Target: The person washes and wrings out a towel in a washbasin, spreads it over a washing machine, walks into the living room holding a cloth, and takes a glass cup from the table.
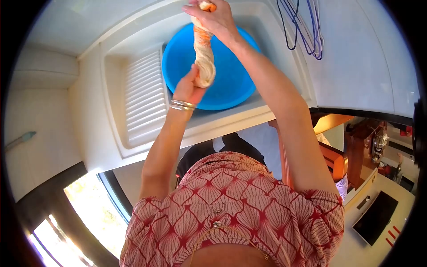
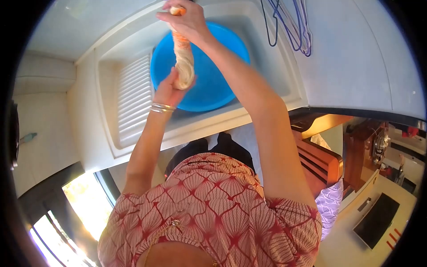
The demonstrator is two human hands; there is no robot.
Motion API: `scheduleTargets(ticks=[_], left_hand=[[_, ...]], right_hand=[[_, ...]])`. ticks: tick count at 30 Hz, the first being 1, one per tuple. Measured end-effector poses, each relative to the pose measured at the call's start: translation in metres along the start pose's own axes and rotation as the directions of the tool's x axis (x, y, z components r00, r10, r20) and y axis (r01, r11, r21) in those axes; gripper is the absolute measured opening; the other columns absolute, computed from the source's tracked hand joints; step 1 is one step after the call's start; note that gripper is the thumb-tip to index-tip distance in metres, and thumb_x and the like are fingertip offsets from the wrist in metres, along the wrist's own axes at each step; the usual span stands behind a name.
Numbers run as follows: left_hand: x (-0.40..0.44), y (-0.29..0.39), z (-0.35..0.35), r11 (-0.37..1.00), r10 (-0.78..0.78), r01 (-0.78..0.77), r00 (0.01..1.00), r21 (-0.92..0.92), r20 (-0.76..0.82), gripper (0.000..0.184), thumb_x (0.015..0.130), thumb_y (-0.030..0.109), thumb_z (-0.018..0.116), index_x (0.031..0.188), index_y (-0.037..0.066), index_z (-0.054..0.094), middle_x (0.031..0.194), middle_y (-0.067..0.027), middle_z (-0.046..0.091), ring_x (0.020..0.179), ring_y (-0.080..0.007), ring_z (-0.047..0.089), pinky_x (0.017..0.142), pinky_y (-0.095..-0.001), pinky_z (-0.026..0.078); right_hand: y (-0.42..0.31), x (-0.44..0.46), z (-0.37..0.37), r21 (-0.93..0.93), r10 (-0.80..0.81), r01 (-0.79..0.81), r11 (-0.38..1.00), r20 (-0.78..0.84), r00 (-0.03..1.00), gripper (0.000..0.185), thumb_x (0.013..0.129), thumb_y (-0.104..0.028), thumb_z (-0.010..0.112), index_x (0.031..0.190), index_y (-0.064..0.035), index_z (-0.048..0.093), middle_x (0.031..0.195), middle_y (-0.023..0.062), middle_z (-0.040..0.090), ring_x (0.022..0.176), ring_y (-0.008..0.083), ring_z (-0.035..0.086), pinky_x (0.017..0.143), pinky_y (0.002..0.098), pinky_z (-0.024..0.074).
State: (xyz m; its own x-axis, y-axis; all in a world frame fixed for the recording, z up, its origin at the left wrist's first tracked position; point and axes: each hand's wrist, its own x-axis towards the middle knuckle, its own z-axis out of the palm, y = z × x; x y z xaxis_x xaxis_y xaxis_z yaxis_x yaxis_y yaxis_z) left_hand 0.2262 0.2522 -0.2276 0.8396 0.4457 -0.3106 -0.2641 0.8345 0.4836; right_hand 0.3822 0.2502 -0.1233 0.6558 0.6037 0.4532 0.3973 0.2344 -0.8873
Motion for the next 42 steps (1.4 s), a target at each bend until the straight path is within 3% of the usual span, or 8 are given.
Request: scheduleTargets(ticks=[4, 8, 14, 19, 22, 24, 34, 42], left_hand=[[-0.027, 0.008, 0.034, 0.797, -0.536, 0.53, 0.842, 0.291, -0.066, 0.042, 0.09, 0.041, 0.029, 0.117, 0.01, 0.036, 0.112, -0.0158, 0.048, 0.077, -0.0279, 0.057, 0.062, -0.0387, 0.05], [-0.029, 0.01, 0.008, 0.688, -0.462, 0.717, 0.554, -0.115, 0.692, 0.046, 0.089, 0.043, 0.029, 0.115, 0.006, 0.039, 0.1, -0.0217, 0.054, 0.082, -0.0255, 0.06, 0.042, -0.0196, 0.04], [-0.049, 0.057, 0.038, 0.777, -0.144, 0.396, 0.868, -0.489, 0.475, 0.053, 0.088, 0.034, 0.031, 0.132, 0.01, 0.015, 0.136, -0.0163, 0.015, 0.124, -0.0313, 0.022, 0.086, -0.0538, 0.039], [-0.014, 0.069, 0.047, 0.985, 0.171, -0.171, 0.985, -0.004, -0.02, 0.051, 0.085, 0.04, 0.037, 0.127, 0.014, 0.026, 0.129, -0.0056, 0.033, 0.12, -0.0217, 0.031, 0.093, -0.0399, 0.036], [-0.007, 0.084, 0.033, 0.909, 0.094, 0.168, 0.808, -0.382, 0.582, 0.035, 0.083, 0.016, 0.041, 0.113, -0.003, 0.041, 0.11, -0.0162, 0.05, 0.103, -0.0296, 0.048, 0.091, -0.0414, 0.038], [-0.003, 0.089, 0.03, 0.958, 0.222, -0.248, 0.959, -0.141, -0.177, 0.035, 0.079, 0.012, 0.044, 0.108, -0.009, 0.042, 0.107, -0.0221, 0.051, 0.102, -0.0332, 0.048, 0.091, -0.0445, 0.037], [-0.015, 0.093, 0.063, 0.976, 0.077, -0.115, 0.977, -0.184, -0.201, 0.037, 0.082, 0.042, 0.049, 0.074, 0.006, 0.041, 0.066, -0.0117, 0.048, 0.065, -0.0255, 0.048, 0.061, -0.0398, 0.042], [-0.007, 0.08, 0.069, 0.951, 0.291, -0.263, 0.939, 0.162, -0.185, 0.015, 0.075, 0.011, 0.056, 0.086, 0.003, 0.051, 0.067, -0.0107, 0.052, 0.06, -0.0225, 0.051, 0.058, -0.0343, 0.045]], right_hand=[[-0.044, 0.003, 0.01, 0.198, -0.162, 0.112, 0.974, 0.259, 0.952, 0.019, 0.069, -0.012, 0.066, 0.083, -0.0017, 0.057, 0.07, 0.0043, 0.055, 0.064, 0.0087, 0.05, 0.057, 0.0225, 0.0415], [-0.088, -0.003, 0.007, 0.391, -0.37, 0.194, 0.9, 0.45, 0.813, 0.022, 0.067, -0.011, 0.069, 0.083, -0.0014, 0.057, 0.073, 0.0047, 0.057, 0.065, 0.0087, 0.05, 0.057, 0.022, 0.0408], [-0.12, -0.013, 0.008, 0.859, -0.611, 0.038, 0.511, 0.331, 0.719, 0.022, 0.067, -0.009, 0.068, 0.082, 0.0006, 0.057, 0.075, 0.0065, 0.056, 0.064, 0.0096, 0.05, 0.057, 0.022, 0.0414], [-0.115, -0.019, 0.018, 0.972, -0.751, 0.002, 0.235, 0.18, 0.635, 0.018, 0.07, -0.009, 0.065, 0.081, 0.0019, 0.056, 0.069, 0.0073, 0.055, 0.061, 0.0112, 0.05, 0.057, 0.0223, 0.0418], [-0.111, -0.035, -0.013, 0.764, -0.34, -0.033, 0.644, 0.326, 0.882, 0.009, 0.073, -0.004, 0.054, 0.067, 0.0018, 0.056, 0.066, 0.0078, 0.058, 0.057, 0.0128, 0.055, 0.053, 0.0225, 0.0438], [-0.092, -0.028, -0.031, 0.636, -0.36, 0.003, 0.771, 0.432, 0.827, 0.024, 0.088, -0.021, 0.038, 0.076, -0.0023, 0.048, 0.063, 0.0086, 0.05, 0.063, 0.0247, 0.052, 0.063, 0.0366, 0.0448], [-0.045, -0.044, -0.051, 0.604, 0.319, -0.395, 0.692, 0.235, 0.918, 0.015, 0.079, -0.011, 0.047, 0.085, 0.0028, 0.051, 0.054, 0.0072, 0.046, 0.053, 0.0208, 0.048, 0.054, 0.0323, 0.0429], [0.018, -0.058, -0.05, 0.321, 0.451, -0.47, 0.822, 0.137, 0.882, 0.016, 0.074, -0.006, 0.051, 0.087, 0.0015, 0.058, 0.059, 0.0056, 0.052, 0.053, 0.014, 0.052, 0.049, 0.0258, 0.0441]])
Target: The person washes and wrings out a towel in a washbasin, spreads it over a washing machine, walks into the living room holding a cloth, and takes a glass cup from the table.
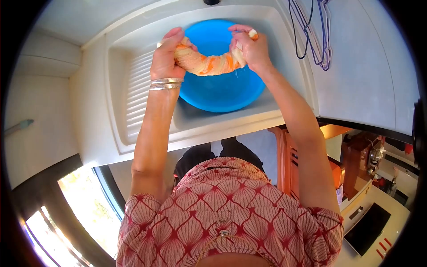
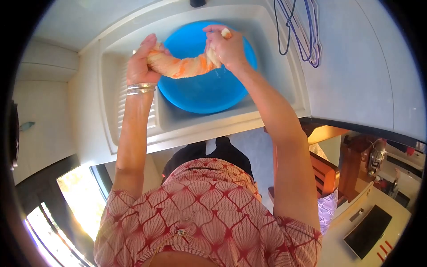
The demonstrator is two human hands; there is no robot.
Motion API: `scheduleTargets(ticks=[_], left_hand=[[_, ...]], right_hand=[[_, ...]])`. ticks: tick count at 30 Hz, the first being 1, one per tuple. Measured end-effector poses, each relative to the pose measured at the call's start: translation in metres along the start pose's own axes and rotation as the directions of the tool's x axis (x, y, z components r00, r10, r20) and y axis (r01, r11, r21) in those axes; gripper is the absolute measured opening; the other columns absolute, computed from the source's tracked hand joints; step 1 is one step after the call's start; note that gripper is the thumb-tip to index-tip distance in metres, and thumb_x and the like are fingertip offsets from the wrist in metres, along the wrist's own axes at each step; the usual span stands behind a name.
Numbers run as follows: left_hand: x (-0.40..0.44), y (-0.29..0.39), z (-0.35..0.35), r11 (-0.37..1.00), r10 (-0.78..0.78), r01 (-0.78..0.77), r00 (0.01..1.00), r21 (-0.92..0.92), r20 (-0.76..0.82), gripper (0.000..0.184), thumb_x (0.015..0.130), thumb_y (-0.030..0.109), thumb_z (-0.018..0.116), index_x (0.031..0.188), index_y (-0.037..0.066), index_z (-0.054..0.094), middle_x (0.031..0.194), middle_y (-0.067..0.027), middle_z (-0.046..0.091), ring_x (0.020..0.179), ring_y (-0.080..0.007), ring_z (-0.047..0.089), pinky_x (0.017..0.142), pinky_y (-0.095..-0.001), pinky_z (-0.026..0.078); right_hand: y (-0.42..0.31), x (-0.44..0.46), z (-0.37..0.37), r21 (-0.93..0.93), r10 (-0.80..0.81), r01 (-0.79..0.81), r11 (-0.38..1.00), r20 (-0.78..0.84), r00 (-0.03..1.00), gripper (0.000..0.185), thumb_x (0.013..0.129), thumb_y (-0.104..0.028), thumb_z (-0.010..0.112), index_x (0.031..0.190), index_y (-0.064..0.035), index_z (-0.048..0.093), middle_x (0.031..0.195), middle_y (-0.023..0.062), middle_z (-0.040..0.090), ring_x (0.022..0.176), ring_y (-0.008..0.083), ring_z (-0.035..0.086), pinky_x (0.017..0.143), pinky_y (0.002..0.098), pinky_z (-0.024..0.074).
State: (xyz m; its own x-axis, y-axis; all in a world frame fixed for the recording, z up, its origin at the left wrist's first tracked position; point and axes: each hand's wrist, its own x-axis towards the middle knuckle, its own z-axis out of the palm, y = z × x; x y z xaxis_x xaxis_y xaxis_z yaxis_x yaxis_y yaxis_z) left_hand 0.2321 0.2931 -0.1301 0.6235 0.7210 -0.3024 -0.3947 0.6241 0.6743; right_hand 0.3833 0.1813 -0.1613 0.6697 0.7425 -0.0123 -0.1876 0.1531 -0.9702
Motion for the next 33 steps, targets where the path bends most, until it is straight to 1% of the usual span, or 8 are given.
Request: scheduleTargets(ticks=[4, 7, 8, 9, 12, 18, 28, 33], left_hand=[[-0.024, -0.013, 0.019, 0.971, 0.13, -0.155, 0.981, 0.181, 0.142, 0.016, 0.071, 0.005, 0.055, 0.088, 0.003, 0.055, 0.07, -0.01, 0.055, 0.061, -0.0203, 0.053, 0.058, -0.0316, 0.046], [-0.05, -0.031, 0.036, 0.795, 0.265, -0.361, 0.929, 0.487, 0.257, 0.015, 0.066, 0.003, 0.057, 0.081, 0.006, 0.058, 0.074, -0.0088, 0.058, 0.061, -0.021, 0.055, 0.059, -0.0292, 0.046], [-0.053, -0.038, 0.037, 0.548, 0.426, -0.614, 0.789, 0.568, 0.442, 0.019, 0.063, 0.0, 0.056, 0.08, 0.008, 0.059, 0.072, -0.0071, 0.057, 0.063, -0.0207, 0.055, 0.06, -0.0293, 0.045], [-0.057, -0.045, 0.036, 0.229, 0.499, -0.79, 0.597, 0.568, 0.629, 0.024, 0.06, -0.003, 0.054, 0.079, 0.01, 0.06, 0.07, -0.0054, 0.057, 0.066, -0.0204, 0.055, 0.061, -0.0295, 0.045], [-0.064, -0.062, 0.031, -0.086, 0.419, -0.884, 0.387, 0.46, 0.821, 0.029, 0.052, -0.002, 0.056, 0.076, 0.012, 0.06, 0.066, -0.0036, 0.053, 0.063, -0.0199, 0.054, 0.057, -0.0297, 0.044], [-0.067, -0.088, 0.024, -0.248, 0.283, -0.924, 0.219, 0.292, 0.934, 0.014, 0.05, 0.009, 0.057, 0.063, 0.011, 0.052, 0.061, -0.0015, 0.042, 0.058, -0.0169, 0.047, 0.056, -0.0292, 0.04], [-0.051, -0.113, 0.006, -0.348, 0.009, -0.913, 0.222, 0.211, 0.975, 0.005, 0.059, 0.015, 0.053, 0.057, 0.012, 0.049, 0.059, -0.0013, 0.042, 0.057, -0.0155, 0.046, 0.055, -0.0277, 0.037], [-0.039, -0.12, 0.015, -0.46, -0.219, -0.836, 0.434, 0.3, 0.874, 0.004, 0.062, 0.016, 0.055, 0.061, 0.011, 0.055, 0.06, -0.0034, 0.051, 0.058, -0.0179, 0.05, 0.055, -0.0291, 0.038]], right_hand=[[0.017, 0.013, 0.002, -0.042, 0.031, -0.034, 0.999, -0.071, 0.997, 0.02, 0.073, -0.005, 0.052, 0.091, 0.0038, 0.054, 0.055, 0.0056, 0.049, 0.051, 0.0145, 0.049, 0.048, 0.0262, 0.0433], [0.024, 0.017, 0.007, 0.023, 0.082, -0.079, 0.997, -0.173, 0.981, 0.018, 0.073, -0.006, 0.053, 0.089, 0.002, 0.055, 0.055, 0.0055, 0.049, 0.049, 0.0151, 0.048, 0.047, 0.0279, 0.0433], [0.024, 0.019, 0.009, 0.011, 0.013, -0.011, 1.0, -0.162, 0.987, 0.016, 0.073, -0.007, 0.054, 0.086, 0.0025, 0.055, 0.057, 0.0058, 0.049, 0.049, 0.0152, 0.049, 0.046, 0.0276, 0.0433], [0.024, 0.02, 0.013, 0.003, -0.056, 0.057, 0.998, -0.147, 0.988, 0.014, 0.073, -0.007, 0.055, 0.082, 0.0031, 0.055, 0.058, 0.006, 0.05, 0.049, 0.0153, 0.05, 0.046, 0.0272, 0.0433], [0.02, 0.023, 0.019, 0.313, 0.101, -0.04, 0.949, -0.181, 0.978, 0.013, 0.072, -0.007, 0.055, 0.08, 0.0028, 0.053, 0.056, 0.0063, 0.047, 0.047, 0.0174, 0.048, 0.044, 0.0306, 0.0426], [0.007, 0.025, 0.019, 0.364, 0.195, -0.146, 0.92, -0.1, 0.976, 0.013, 0.074, -0.011, 0.056, 0.08, 0.0002, 0.052, 0.054, 0.0047, 0.043, 0.05, 0.0195, 0.046, 0.049, 0.0326, 0.0421], [0.004, 0.032, 0.016, 0.204, 0.16, -0.147, 0.968, -0.049, 0.986, 0.015, 0.073, -0.01, 0.055, 0.078, 0.0038, 0.054, 0.052, 0.0057, 0.043, 0.048, 0.0179, 0.045, 0.048, 0.0304, 0.0399], [0.005, 0.034, 0.026, 0.136, 0.134, -0.127, 0.983, -0.041, 0.99, 0.016, 0.075, -0.012, 0.054, 0.08, 0.0036, 0.056, 0.051, 0.004, 0.042, 0.051, 0.0165, 0.045, 0.052, 0.0293, 0.0408]])
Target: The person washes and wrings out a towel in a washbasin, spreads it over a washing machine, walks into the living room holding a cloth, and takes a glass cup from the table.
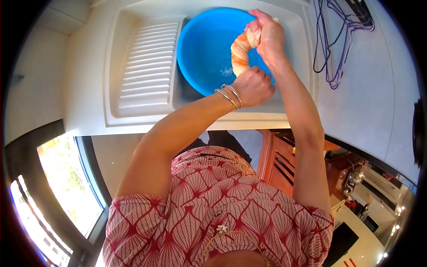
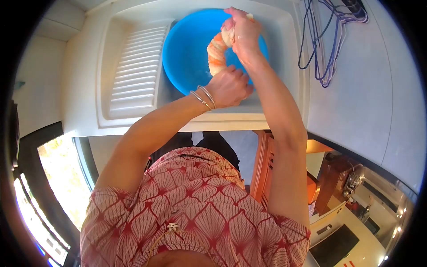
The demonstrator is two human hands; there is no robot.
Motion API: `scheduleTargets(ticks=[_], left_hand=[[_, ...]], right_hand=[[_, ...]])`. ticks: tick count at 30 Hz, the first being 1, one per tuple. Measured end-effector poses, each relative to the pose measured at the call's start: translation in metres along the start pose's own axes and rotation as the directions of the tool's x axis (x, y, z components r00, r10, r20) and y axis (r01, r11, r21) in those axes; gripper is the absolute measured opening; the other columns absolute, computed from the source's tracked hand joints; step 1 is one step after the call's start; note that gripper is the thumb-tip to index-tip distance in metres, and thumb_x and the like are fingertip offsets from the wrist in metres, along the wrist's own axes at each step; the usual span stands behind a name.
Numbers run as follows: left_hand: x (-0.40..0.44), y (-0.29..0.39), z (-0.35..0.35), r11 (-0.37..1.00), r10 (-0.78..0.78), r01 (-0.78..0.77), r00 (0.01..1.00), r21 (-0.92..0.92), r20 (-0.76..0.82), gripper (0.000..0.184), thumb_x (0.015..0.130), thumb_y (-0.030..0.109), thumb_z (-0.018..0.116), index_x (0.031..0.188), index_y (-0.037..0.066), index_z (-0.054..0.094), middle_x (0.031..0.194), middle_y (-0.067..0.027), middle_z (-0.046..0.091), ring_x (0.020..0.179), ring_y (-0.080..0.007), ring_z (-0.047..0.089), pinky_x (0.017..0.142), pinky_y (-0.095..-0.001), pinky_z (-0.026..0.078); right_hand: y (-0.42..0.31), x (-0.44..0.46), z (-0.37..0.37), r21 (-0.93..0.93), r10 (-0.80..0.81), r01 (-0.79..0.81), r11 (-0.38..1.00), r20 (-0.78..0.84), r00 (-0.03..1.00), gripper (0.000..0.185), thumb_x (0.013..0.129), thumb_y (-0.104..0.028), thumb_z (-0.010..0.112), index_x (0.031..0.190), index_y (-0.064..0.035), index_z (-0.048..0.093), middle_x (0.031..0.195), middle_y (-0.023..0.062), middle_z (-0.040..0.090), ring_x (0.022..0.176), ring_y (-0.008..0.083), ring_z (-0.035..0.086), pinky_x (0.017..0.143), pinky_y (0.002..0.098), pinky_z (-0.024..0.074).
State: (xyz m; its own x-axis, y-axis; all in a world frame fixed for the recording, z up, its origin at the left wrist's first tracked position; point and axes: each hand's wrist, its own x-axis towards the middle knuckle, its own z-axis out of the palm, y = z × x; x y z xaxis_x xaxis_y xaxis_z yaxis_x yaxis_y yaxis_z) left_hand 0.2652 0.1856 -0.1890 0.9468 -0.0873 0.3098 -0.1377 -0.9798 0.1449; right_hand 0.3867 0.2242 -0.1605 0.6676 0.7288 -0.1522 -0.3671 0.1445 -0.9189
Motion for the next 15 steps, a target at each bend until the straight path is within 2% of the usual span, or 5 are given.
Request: scheduleTargets(ticks=[4, 7, 11, 13, 15], left_hand=[[0.015, -0.003, 0.005, 1.0, -0.027, 0.027, 0.999, 0.008, -0.03, 0.01, 0.061, 0.016, 0.056, 0.051, 0.014, 0.053, 0.057, -0.003, 0.054, 0.055, -0.0179, 0.052, 0.053, -0.0296, 0.038], [0.021, -0.002, 0.012, 0.998, -0.054, 0.055, 0.997, -0.013, 0.05, 0.005, 0.062, 0.015, 0.055, 0.063, 0.011, 0.056, 0.068, -0.0053, 0.056, 0.064, -0.0206, 0.054, 0.058, -0.0316, 0.04], [0.023, -0.002, 0.02, 0.995, -0.087, 0.076, 0.976, -0.062, -0.198, 0.009, 0.068, 0.016, 0.051, 0.073, 0.011, 0.057, 0.078, -0.007, 0.057, 0.077, -0.0215, 0.053, 0.07, -0.0336, 0.041], [0.029, -0.005, 0.061, 0.988, -0.123, 0.096, 0.963, -0.121, -0.241, 0.012, 0.07, 0.016, 0.049, 0.076, 0.011, 0.058, 0.081, -0.008, 0.057, 0.08, -0.0218, 0.053, 0.074, -0.0341, 0.041], [0.026, -0.012, 0.076, 0.988, -0.088, 0.064, 0.982, -0.141, -0.165, 0.013, 0.069, 0.015, 0.051, 0.08, 0.011, 0.057, 0.083, -0.0074, 0.056, 0.081, -0.0213, 0.052, 0.075, -0.0336, 0.04]], right_hand=[[-0.001, -0.003, 0.009, -0.109, 0.005, -0.005, 0.994, -0.003, 1.0, 0.018, 0.077, -0.012, 0.051, 0.085, 0.0038, 0.057, 0.049, 0.0025, 0.04, 0.053, 0.0157, 0.045, 0.056, 0.0297, 0.0419], [-0.005, -0.006, 0.012, -0.12, 0.011, 0.0, 0.993, 0.088, 0.996, 0.017, 0.077, -0.011, 0.05, 0.086, 0.0002, 0.059, 0.051, 0.0023, 0.044, 0.051, 0.0153, 0.047, 0.051, 0.0277, 0.0418], [0.01, 0.011, 0.01, -0.074, 0.154, -0.152, 0.986, 0.022, 0.988, 0.015, 0.075, -0.011, 0.059, 0.08, 0.0025, 0.056, 0.059, 0.0055, 0.051, 0.052, 0.0127, 0.048, 0.05, 0.024, 0.0412], [-0.012, -0.014, 0.034, -0.346, 0.142, -0.117, 0.931, 0.046, 0.989, 0.009, 0.071, -0.012, 0.058, 0.072, -0.0033, 0.061, 0.05, 0.0038, 0.048, 0.044, 0.0148, 0.047, 0.042, 0.0292, 0.0379], [0.008, -0.022, 0.045, -0.422, 0.088, -0.006, 0.906, 0.175, 0.981, 0.012, 0.075, -0.012, 0.055, 0.082, -0.0068, 0.063, 0.054, 0.0022, 0.051, 0.047, 0.0098, 0.048, 0.043, 0.0247, 0.0393]])
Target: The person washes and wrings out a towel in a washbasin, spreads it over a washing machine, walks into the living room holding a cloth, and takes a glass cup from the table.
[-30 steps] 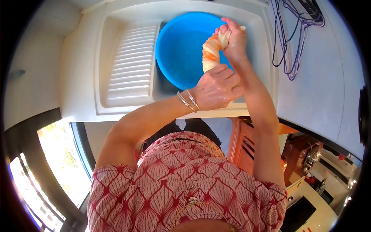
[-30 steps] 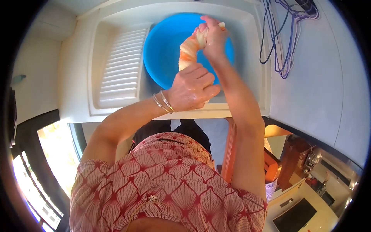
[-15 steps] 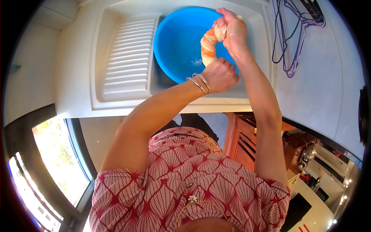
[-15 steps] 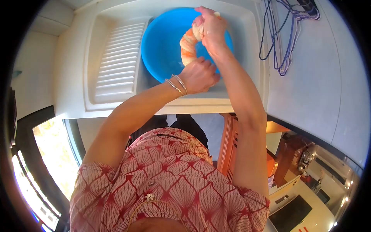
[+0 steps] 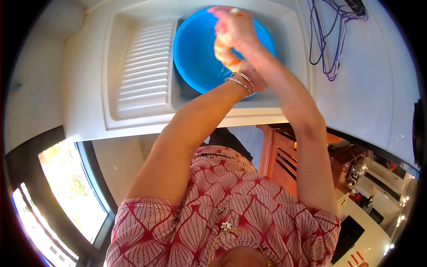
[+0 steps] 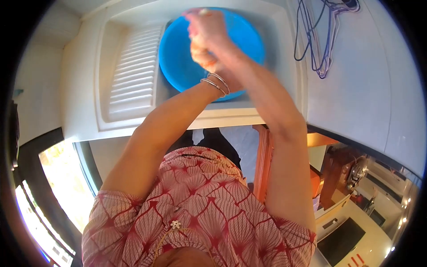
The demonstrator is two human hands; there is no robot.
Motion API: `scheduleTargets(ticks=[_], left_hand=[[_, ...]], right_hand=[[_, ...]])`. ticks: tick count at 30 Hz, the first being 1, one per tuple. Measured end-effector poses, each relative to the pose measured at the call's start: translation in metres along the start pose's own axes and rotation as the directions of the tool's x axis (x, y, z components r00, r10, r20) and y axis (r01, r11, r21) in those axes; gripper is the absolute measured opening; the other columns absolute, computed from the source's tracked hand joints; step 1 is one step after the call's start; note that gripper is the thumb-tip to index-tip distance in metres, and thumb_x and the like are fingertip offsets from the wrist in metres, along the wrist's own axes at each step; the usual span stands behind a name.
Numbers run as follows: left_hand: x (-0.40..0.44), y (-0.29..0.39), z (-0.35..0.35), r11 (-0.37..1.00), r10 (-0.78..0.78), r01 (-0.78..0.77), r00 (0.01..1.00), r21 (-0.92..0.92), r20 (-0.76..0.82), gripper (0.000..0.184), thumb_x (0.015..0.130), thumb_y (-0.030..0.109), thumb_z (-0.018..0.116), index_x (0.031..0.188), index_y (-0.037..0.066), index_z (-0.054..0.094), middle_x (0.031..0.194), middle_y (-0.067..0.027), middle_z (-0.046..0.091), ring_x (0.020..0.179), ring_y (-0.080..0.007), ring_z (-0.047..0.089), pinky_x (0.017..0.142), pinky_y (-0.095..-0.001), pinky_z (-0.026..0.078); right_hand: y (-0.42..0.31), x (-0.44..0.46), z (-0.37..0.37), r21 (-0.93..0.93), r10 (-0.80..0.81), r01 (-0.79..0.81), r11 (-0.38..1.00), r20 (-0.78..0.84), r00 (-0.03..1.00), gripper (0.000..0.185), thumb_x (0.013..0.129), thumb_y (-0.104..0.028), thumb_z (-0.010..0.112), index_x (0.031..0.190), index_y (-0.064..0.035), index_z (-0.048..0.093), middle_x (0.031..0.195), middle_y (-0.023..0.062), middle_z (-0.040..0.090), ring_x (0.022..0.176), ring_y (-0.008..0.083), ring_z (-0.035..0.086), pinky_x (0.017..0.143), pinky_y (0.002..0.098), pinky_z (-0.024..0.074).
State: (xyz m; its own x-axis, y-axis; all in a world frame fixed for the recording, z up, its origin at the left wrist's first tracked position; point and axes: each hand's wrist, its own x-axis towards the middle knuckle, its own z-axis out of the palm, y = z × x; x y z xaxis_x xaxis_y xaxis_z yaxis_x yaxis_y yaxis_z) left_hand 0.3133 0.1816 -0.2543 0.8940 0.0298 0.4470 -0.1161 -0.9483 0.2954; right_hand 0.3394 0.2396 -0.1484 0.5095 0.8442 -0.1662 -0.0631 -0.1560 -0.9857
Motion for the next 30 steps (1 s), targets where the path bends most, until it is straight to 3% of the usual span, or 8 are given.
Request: scheduleTargets(ticks=[6, 10, 13, 15, 17, 23, 26, 30], left_hand=[[-0.038, -0.001, -0.055, 0.987, 0.156, -0.138, 0.957, -0.088, 0.246, 0.026, 0.067, 0.014, 0.058, 0.093, 0.012, 0.055, 0.087, -0.0054, 0.055, 0.084, -0.0197, 0.051, 0.079, -0.0321, 0.038], [-0.038, 0.0, -0.136, 0.973, -0.183, 0.125, 0.928, -0.191, -0.325, 0.033, 0.067, 0.01, 0.064, 0.099, 0.012, 0.054, 0.089, -0.0057, 0.056, 0.08, -0.0174, 0.054, 0.073, -0.0273, 0.042], [-0.046, -0.001, -0.16, 0.085, -0.748, 0.201, 0.66, -0.976, 0.071, 0.034, 0.083, 0.018, 0.049, 0.115, 0.006, 0.045, 0.108, -0.0073, 0.051, 0.094, -0.0173, 0.051, 0.079, -0.0291, 0.043], [-0.061, -0.03, -0.154, -0.431, -0.677, 0.015, 0.656, -0.902, 0.334, 0.041, 0.089, 0.019, 0.039, 0.127, 0.006, 0.032, 0.117, -0.0133, 0.044, 0.103, -0.0213, 0.047, 0.085, -0.0341, 0.042], [-0.059, -0.025, -0.14, -0.51, -0.727, -0.02, 0.544, -0.86, 0.419, 0.043, 0.091, 0.021, 0.035, 0.13, 0.007, 0.025, 0.121, -0.0177, 0.04, 0.113, -0.0266, 0.04, 0.093, -0.042, 0.035], [-0.051, 0.023, -0.137, -0.82, -0.166, 0.275, 0.725, -0.502, 0.669, 0.043, 0.086, 0.035, 0.043, 0.12, 0.009, 0.035, 0.109, -0.0105, 0.049, 0.096, -0.0291, 0.051, 0.075, -0.0444, 0.046], [-0.066, 0.02, -0.129, -0.949, 0.283, 0.314, 0.889, -0.028, 0.36, 0.048, 0.084, 0.038, 0.045, 0.123, 0.013, 0.031, 0.113, -0.0106, 0.046, 0.089, -0.0332, 0.053, 0.062, -0.0442, 0.049], [-0.063, 0.027, -0.17, -0.95, -0.001, 0.153, 0.869, -0.272, 0.494, 0.049, 0.087, 0.031, 0.043, 0.129, 0.016, 0.024, 0.116, -0.0135, 0.043, 0.099, -0.0295, 0.047, 0.075, -0.0444, 0.045]], right_hand=[[0.024, 0.006, 0.0, 0.05, -0.179, 0.182, 0.982, -0.067, 0.982, 0.012, 0.075, -0.014, 0.058, 0.083, -0.0058, 0.062, 0.057, 0.0022, 0.054, 0.049, 0.0097, 0.05, 0.044, 0.0244, 0.0414], [0.024, 0.044, -0.052, 0.184, -0.164, 0.27, 0.945, -0.445, 0.88, 0.016, 0.079, -0.013, 0.053, 0.078, 0.0022, 0.055, 0.049, 0.0018, 0.043, 0.043, 0.0122, 0.043, 0.041, 0.0261, 0.0375], [0.02, 0.045, -0.049, 0.01, -0.279, 0.309, 0.951, -0.407, 0.87, 0.013, 0.076, -0.018, 0.057, 0.084, -0.0091, 0.061, 0.062, 0.0039, 0.057, 0.053, 0.0157, 0.055, 0.048, 0.0289, 0.0445], [0.027, 0.061, -0.049, -0.899, -0.955, 0.431, 0.073, 0.06, 0.289, 0.022, 0.077, -0.028, 0.053, 0.085, -0.0099, 0.061, 0.068, 0.0066, 0.061, 0.062, 0.0245, 0.059, 0.054, 0.036, 0.0474], [-0.02, 0.029, -0.024, -0.163, -0.53, 0.505, 0.848, -0.211, 0.821, 0.024, 0.066, -0.023, 0.063, 0.086, -0.0105, 0.063, 0.07, 0.007, 0.062, 0.062, 0.0174, 0.06, 0.059, 0.0287, 0.0482], [-0.099, -0.021, 0.006, -0.06, -0.764, 0.79, 0.61, 0.217, 0.607, 0.03, 0.055, -0.031, 0.066, 0.081, -0.0147, 0.065, 0.064, 0.0048, 0.06, 0.057, 0.0182, 0.057, 0.052, 0.0298, 0.0444], [-0.124, -0.054, 0.012, 0.194, -0.831, 0.831, 0.521, 0.338, 0.442, 0.03, 0.055, -0.027, 0.07, 0.081, -0.012, 0.066, 0.067, 0.0031, 0.062, 0.058, 0.0129, 0.056, 0.051, 0.0278, 0.0432], [-0.154, -0.116, 0.0, 0.258, -0.885, 0.884, 0.39, 0.371, 0.282, 0.019, 0.063, -0.017, 0.067, 0.078, -0.0057, 0.064, 0.064, 0.0036, 0.061, 0.053, 0.0115, 0.055, 0.048, 0.0241, 0.0421]])
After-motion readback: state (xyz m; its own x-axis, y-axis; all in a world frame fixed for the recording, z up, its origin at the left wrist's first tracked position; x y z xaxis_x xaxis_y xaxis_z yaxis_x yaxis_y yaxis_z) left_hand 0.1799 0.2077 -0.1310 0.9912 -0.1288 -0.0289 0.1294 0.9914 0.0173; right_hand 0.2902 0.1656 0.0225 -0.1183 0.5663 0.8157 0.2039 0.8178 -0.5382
